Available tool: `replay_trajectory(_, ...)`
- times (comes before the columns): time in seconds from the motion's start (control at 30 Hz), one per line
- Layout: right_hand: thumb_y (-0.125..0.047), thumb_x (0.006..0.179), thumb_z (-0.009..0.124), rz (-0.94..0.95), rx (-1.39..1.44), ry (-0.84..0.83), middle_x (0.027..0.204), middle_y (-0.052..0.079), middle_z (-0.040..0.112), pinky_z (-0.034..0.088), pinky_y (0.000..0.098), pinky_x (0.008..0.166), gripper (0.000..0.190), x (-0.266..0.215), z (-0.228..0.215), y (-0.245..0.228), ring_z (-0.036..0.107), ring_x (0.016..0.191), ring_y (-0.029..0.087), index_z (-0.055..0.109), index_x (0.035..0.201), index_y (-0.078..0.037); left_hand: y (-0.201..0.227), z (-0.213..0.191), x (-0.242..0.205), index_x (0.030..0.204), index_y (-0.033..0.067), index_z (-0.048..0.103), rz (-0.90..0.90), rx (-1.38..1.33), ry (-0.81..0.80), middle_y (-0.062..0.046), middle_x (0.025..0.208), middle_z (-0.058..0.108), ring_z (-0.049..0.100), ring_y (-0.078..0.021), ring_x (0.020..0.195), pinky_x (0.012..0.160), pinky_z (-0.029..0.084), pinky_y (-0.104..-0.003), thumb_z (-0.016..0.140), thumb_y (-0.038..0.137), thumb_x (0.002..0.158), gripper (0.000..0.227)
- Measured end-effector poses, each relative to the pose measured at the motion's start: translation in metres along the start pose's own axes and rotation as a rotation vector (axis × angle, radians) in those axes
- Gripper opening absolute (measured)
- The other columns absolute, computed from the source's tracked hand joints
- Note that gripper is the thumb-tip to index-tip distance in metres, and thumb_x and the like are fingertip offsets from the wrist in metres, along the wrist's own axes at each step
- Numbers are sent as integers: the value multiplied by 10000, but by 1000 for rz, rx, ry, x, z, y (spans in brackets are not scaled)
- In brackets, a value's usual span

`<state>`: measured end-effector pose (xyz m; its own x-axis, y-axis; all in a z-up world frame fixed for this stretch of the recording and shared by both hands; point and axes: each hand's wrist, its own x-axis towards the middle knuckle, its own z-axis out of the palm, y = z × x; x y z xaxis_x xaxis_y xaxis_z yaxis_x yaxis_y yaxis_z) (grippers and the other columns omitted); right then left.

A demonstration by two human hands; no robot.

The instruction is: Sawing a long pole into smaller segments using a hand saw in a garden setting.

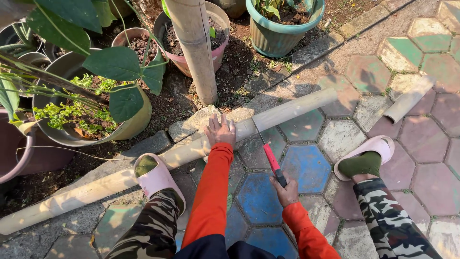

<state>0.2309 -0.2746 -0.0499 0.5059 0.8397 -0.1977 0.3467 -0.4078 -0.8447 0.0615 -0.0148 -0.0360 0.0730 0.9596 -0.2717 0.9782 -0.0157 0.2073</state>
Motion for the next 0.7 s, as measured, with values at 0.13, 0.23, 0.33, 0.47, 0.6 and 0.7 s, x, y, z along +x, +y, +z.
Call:
replay_trajectory(0.13,-289,833,787,37,24,-1,637,92,550,439,369,578,286,23,6,-17,474,633,148,723,898,-18,-1,28,9,1559,287,287,-12,-18,58,-61,1669,194,192,-268,1518,1212,90,-534,273,536,987,624)
replay_trajectory(0.23,-332,857,774,47,-60,-8,631,78,556,443,372,609,361,49,18,-57,488,624,177,687,861,18,-4,17,2,1600,243,310,18,-2,79,-79,1686,251,242,-289,1526,1235,129,-543,265,503,1043,616)
replay_trajectory(0.33,-352,806,760,50,14,-54,624,32,602,466,361,611,360,75,18,-94,559,614,153,717,945,-22,-3,10,10,1568,260,315,33,-47,99,-89,1655,232,225,-291,1506,1203,133,-553,274,523,1021,608)
replay_trajectory(0.47,-374,834,778,57,43,-35,642,73,537,432,380,588,360,62,19,-89,485,623,163,748,914,-24,-7,-6,-7,1506,239,454,129,-102,6,-108,1647,282,265,-305,1513,1229,160,-547,394,611,993,637)
replay_trajectory(0.6,-355,807,779,-102,-31,-65,699,13,651,481,317,632,358,97,27,-62,628,655,123,739,945,-27,-14,-5,-8,1442,164,518,370,77,50,-136,1602,339,308,-315,1477,1191,199,-531,560,832,798,929)
replay_trajectory(0.7,-396,864,762,239,125,-239,632,66,561,389,391,535,455,107,16,-132,505,560,200,701,863,55,-17,-5,-7,1459,129,501,402,92,57,-160,1572,381,358,-317,1434,1176,222,-524,645,877,684,1086)
